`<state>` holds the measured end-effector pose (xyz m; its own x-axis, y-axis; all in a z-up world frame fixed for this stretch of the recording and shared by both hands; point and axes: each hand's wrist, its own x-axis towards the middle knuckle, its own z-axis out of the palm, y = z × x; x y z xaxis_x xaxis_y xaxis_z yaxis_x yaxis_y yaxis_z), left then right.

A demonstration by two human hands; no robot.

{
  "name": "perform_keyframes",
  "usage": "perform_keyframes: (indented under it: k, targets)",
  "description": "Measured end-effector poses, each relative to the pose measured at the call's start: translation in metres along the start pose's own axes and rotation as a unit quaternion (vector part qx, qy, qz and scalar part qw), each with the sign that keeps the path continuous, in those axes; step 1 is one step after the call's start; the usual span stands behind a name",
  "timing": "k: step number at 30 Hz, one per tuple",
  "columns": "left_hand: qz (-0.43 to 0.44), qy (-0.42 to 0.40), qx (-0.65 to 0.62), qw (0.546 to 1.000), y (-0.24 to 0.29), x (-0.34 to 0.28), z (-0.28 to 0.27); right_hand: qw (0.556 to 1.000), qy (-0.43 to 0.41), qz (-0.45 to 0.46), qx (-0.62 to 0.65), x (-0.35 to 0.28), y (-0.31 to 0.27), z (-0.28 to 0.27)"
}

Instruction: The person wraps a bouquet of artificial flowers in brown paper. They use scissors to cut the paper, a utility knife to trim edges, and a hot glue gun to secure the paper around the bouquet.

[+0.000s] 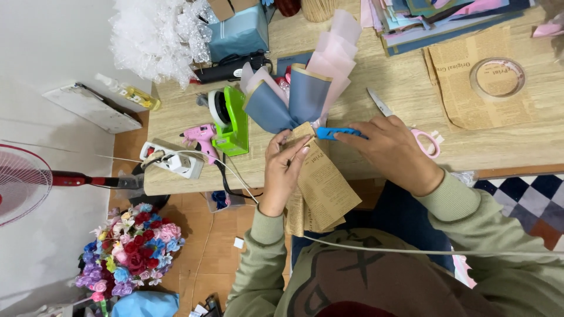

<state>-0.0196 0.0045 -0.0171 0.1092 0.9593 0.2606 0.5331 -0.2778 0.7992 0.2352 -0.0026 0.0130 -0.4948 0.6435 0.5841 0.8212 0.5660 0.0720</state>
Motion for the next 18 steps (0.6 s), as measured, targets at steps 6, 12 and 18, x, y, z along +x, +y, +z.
perform_keyframes:
  k: [6, 12, 18]
  targets:
    - [-0.026, 0.001, -0.069, 0.997, 0.005, -0.001, 0.005, 1.0, -0.001, 0.017, 0.015, -0.007, 0.01, 0.012]
    - [0.022, -0.01, -0.109, 0.994, -0.001, -0.006, -0.003, 0.918, -0.144, 0.21, 0.304, -0.017, 0.019, 0.002]
    - [0.048, -0.037, -0.134, 0.989, 0.001, -0.011, -0.01, 0.672, -0.073, 0.418, 0.607, -0.055, 0.006, 0.048]
